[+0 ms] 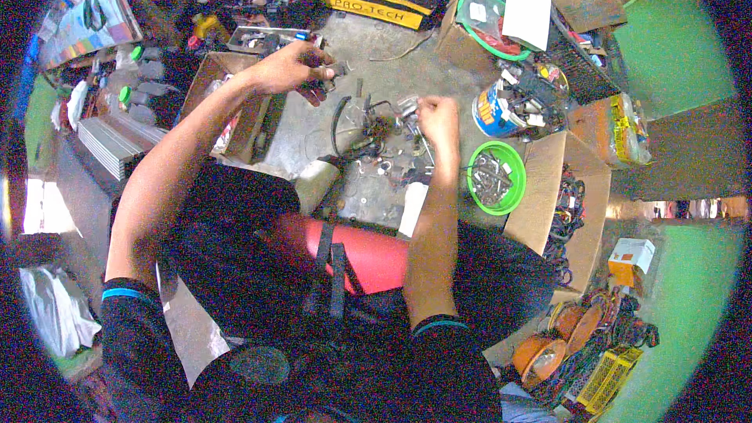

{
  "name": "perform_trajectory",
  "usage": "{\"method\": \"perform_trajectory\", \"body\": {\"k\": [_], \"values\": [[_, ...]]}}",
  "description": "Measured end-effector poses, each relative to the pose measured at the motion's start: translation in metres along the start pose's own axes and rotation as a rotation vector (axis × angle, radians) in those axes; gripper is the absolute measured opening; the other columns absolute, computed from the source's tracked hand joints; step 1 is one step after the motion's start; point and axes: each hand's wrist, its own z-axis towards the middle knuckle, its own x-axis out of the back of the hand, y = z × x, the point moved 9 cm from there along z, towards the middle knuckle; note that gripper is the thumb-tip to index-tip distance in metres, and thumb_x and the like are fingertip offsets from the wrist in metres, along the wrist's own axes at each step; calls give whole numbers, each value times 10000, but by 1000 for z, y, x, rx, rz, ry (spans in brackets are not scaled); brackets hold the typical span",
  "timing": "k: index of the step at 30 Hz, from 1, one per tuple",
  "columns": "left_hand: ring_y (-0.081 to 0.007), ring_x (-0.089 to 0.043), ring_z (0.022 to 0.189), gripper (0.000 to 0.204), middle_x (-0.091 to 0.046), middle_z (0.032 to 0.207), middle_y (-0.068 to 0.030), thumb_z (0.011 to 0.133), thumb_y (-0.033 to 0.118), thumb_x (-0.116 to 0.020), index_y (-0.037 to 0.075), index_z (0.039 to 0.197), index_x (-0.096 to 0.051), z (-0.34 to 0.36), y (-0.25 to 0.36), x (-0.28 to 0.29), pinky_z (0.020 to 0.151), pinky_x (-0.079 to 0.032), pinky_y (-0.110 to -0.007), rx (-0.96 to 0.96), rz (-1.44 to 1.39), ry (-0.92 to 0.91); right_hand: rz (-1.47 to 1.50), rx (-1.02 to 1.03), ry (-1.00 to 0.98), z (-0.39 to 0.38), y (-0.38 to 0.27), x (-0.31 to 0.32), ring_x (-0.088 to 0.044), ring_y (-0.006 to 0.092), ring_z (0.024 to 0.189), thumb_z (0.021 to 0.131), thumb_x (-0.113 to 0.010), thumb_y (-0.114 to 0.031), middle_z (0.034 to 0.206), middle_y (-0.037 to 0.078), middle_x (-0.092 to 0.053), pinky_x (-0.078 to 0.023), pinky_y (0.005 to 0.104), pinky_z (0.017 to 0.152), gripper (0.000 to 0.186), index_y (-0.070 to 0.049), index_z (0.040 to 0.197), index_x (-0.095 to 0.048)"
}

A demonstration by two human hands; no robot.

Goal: The person sits on the floor and uses a yellow-handled screwdriver to adjust a small white circular component. They then handle a black electrical connector with red and black wires, manipulating the wires and the connector housing.

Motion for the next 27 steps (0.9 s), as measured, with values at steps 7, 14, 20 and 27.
{"method": "perform_trajectory", "body": {"k": [7,14,20,27], "values": [[-215,-664,691,299,-619,851,-149,934,123,-560,-134,1090,-560,-11,15,-15,610,-606,-337,-24,-95,-16,679,-85,63,-27,-20,17,-601,139,591,886,-609,-86,745,97,-657,-489,255,515,178,59,973,-665],[-250,-661,853,248,-643,965,-159,947,89,-516,-86,1117,-558,-22,32,-38,801,-582,-382,-49,-372,-41,1078,221,114,-74,-142,31,-637,171,656,884,-637,-99,838,110,-655,-517,270,561,215,55,1035,-625],[-268,-652,913,212,-612,1021,-188,950,46,-469,-110,1084,-520,-30,58,-53,877,-566,-381,-131,-606,-48,962,170,415,-88,-132,12,-562,92,613,854,-691,-109,800,65,-661,-424,220,504,165,23,945,-649],[-278,-647,974,236,-628,1043,-159,952,105,-503,-61,1120,-520,-31,56,-42,880,-549,-396,-160,-590,72,949,70,396,-95,-131,-4,-507,56,549,843,-708,-116,728,29,-641,-370,196,475,138,11,870,-661]]}}
